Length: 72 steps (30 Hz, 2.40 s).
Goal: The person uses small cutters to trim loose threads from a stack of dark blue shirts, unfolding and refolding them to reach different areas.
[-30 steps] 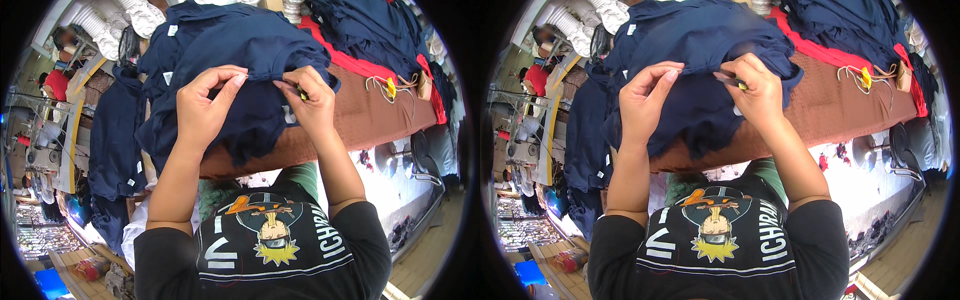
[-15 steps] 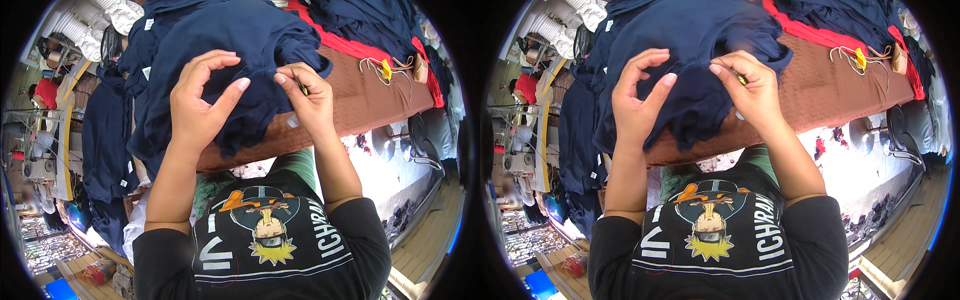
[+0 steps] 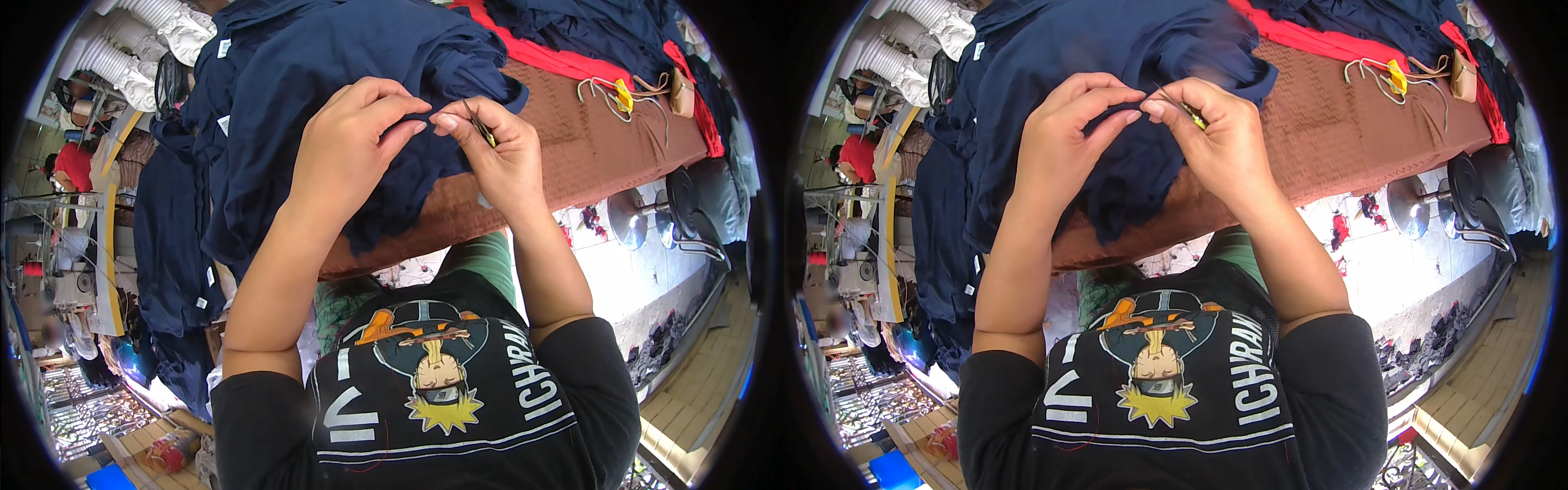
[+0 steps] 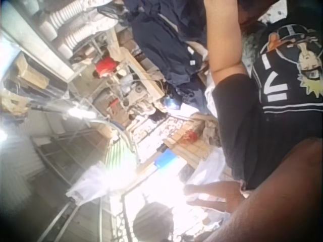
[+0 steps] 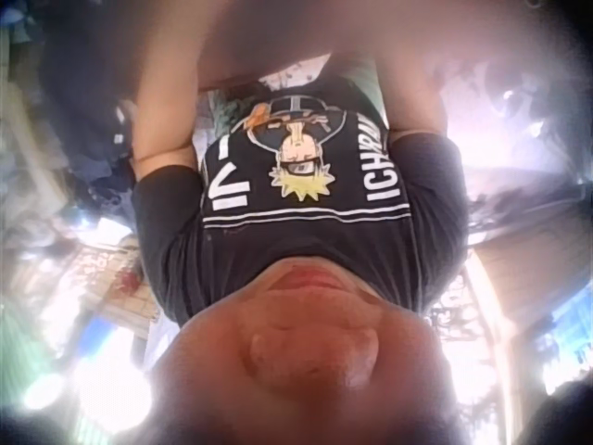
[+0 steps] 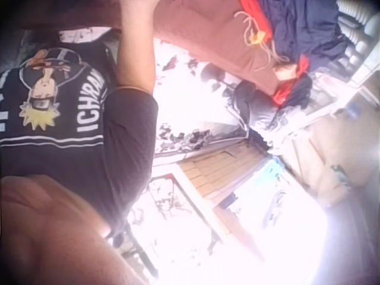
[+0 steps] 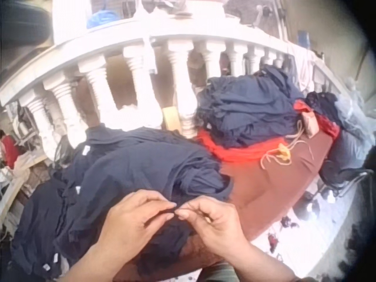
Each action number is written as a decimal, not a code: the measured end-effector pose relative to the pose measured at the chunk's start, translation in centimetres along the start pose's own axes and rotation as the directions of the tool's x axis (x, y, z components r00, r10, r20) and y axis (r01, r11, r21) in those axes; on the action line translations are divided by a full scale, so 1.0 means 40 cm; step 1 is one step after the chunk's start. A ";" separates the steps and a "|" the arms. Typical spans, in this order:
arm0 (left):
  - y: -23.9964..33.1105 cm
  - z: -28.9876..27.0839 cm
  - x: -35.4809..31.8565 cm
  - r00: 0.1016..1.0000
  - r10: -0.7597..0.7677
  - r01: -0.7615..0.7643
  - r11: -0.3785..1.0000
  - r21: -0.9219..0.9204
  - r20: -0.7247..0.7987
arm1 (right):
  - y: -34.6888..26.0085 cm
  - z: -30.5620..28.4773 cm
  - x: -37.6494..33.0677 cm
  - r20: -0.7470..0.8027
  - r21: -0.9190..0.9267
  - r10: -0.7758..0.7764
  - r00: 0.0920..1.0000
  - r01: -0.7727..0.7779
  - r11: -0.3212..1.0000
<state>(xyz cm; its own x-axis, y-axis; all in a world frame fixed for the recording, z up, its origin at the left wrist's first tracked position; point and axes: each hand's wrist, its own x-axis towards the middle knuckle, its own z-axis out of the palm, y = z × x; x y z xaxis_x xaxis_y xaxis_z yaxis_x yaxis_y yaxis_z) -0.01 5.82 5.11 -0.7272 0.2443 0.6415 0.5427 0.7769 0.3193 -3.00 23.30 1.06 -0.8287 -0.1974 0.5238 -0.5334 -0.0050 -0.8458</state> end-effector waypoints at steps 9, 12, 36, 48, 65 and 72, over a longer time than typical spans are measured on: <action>0.019 -0.017 0.012 0.974 -0.212 0.215 0.976 -0.034 0.083 | -0.033 -0.012 0.031 -0.016 -0.273 -0.059 0.998 0.053 0.961; 0.020 -0.030 0.017 0.915 -0.370 0.387 0.918 -0.091 0.158 | -0.053 -0.033 0.014 -0.036 -0.308 -0.015 0.999 0.003 0.952; 0.027 -0.064 0.018 0.966 -0.163 0.225 0.914 -0.337 0.203 | -0.045 -0.002 -0.031 0.080 -0.386 -0.143 0.987 0.163 0.908; 0.035 -0.049 -0.051 1.000 -0.013 0.011 0.992 0.127 0.008 | 0.032 0.005 -0.044 0.020 -0.187 0.049 0.999 -0.044 0.981; 0.003 -0.011 -0.034 0.937 -0.347 0.328 0.918 -0.224 -0.049 | -0.016 0.026 -0.031 -0.033 -0.394 -0.322 0.946 0.284 0.874; 0.030 -0.020 -0.032 0.940 -0.339 0.335 0.937 -0.094 -0.025 | -0.021 0.031 -0.027 0.038 -0.577 -0.399 0.916 0.346 0.740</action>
<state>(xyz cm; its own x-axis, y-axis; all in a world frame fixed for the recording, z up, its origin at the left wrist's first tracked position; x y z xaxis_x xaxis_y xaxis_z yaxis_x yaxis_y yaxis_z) 1.91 5.95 5.23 -0.8576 -0.0479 0.5121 0.3042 0.7556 0.5801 -1.44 22.31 1.07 -0.5397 -0.2166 0.8135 -0.7795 0.4934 -0.3858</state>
